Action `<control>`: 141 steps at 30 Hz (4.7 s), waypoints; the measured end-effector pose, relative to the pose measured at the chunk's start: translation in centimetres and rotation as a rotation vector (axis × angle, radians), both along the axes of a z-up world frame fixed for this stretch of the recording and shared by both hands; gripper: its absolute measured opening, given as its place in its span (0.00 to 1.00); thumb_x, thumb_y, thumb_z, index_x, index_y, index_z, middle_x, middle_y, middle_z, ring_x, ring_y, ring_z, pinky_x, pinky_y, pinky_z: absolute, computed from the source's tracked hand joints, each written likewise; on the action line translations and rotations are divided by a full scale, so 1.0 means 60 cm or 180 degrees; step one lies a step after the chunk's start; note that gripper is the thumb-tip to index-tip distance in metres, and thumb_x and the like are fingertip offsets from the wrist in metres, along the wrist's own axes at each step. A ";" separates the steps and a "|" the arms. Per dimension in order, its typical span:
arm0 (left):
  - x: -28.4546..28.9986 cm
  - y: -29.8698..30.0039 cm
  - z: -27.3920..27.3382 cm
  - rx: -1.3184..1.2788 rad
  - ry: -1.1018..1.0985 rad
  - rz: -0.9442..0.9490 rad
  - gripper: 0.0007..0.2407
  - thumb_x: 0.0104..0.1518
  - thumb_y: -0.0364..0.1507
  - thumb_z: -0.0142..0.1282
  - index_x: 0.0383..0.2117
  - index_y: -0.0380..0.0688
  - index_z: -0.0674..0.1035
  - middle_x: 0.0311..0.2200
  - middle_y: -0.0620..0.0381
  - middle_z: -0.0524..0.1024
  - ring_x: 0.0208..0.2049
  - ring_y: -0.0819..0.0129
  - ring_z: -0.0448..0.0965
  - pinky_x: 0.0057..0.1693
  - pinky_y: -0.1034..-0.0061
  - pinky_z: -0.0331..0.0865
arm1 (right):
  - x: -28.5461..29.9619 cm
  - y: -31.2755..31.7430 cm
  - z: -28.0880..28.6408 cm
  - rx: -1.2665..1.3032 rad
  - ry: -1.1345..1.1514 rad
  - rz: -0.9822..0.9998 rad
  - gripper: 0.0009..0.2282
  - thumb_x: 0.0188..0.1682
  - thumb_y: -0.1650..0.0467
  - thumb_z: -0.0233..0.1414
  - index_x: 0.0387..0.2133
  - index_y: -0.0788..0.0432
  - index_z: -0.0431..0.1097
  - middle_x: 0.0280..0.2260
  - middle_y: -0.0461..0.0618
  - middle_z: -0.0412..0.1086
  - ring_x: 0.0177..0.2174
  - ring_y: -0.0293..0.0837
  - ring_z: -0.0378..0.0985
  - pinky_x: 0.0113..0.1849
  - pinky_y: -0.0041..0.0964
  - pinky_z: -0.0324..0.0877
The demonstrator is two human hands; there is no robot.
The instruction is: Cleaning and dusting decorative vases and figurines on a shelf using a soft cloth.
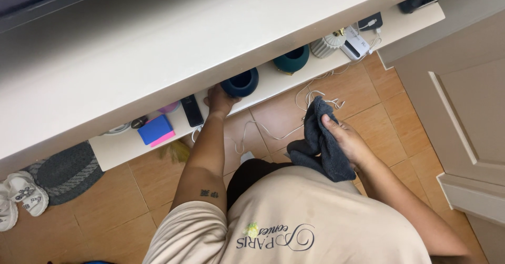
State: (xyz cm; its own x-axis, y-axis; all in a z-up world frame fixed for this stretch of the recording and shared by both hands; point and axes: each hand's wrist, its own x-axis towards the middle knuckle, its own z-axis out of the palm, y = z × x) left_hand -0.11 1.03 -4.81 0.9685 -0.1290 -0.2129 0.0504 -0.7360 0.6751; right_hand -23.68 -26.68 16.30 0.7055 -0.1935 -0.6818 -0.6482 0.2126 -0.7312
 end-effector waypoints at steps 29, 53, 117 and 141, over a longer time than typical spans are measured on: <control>0.015 0.096 -0.072 -0.1038 -0.0256 0.0056 0.26 0.53 0.23 0.59 0.61 0.39 0.68 0.56 0.41 0.75 0.61 0.51 0.73 0.64 0.69 0.64 | 0.009 0.004 0.000 0.0176 0.0015 0.0152 0.27 0.48 0.51 0.52 0.46 0.64 0.71 0.36 0.51 0.75 0.33 0.41 0.76 0.34 0.35 0.73; 0.217 -0.012 0.098 -0.0667 -0.0717 0.0003 0.21 0.63 0.36 0.56 0.59 0.41 0.72 0.59 0.45 0.73 0.62 0.53 0.71 0.65 0.67 0.62 | -0.011 0.004 -0.028 0.0512 -0.0151 -0.0448 0.23 0.51 0.53 0.52 0.40 0.62 0.73 0.31 0.50 0.75 0.27 0.42 0.77 0.29 0.35 0.73; -0.017 -0.178 0.204 0.0482 -0.0459 -0.0152 0.43 0.55 0.32 0.67 0.71 0.38 0.44 0.72 0.38 0.39 0.73 0.43 0.42 0.73 0.62 0.46 | -0.032 -0.114 0.042 0.0515 -0.0576 0.0630 0.24 0.52 0.53 0.52 0.46 0.63 0.70 0.36 0.49 0.74 0.34 0.39 0.76 0.36 0.34 0.74; -0.204 -0.398 0.271 0.0175 -0.0235 -0.0491 0.33 0.58 0.38 0.59 0.69 0.49 0.57 0.71 0.49 0.50 0.72 0.46 0.43 0.71 0.49 0.42 | -0.071 -0.275 -0.012 0.2305 -0.0751 0.0606 0.44 0.50 0.38 0.28 0.60 0.63 0.65 0.49 0.60 0.72 0.45 0.52 0.75 0.48 0.49 0.72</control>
State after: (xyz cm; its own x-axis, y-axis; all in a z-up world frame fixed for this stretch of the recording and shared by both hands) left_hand -12.33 -22.85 11.48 0.9514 -0.2672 -0.1529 -0.1140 -0.7670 0.6314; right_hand -27.92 -43.19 15.60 0.8238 0.3807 -0.4200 -0.5662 0.5899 -0.5758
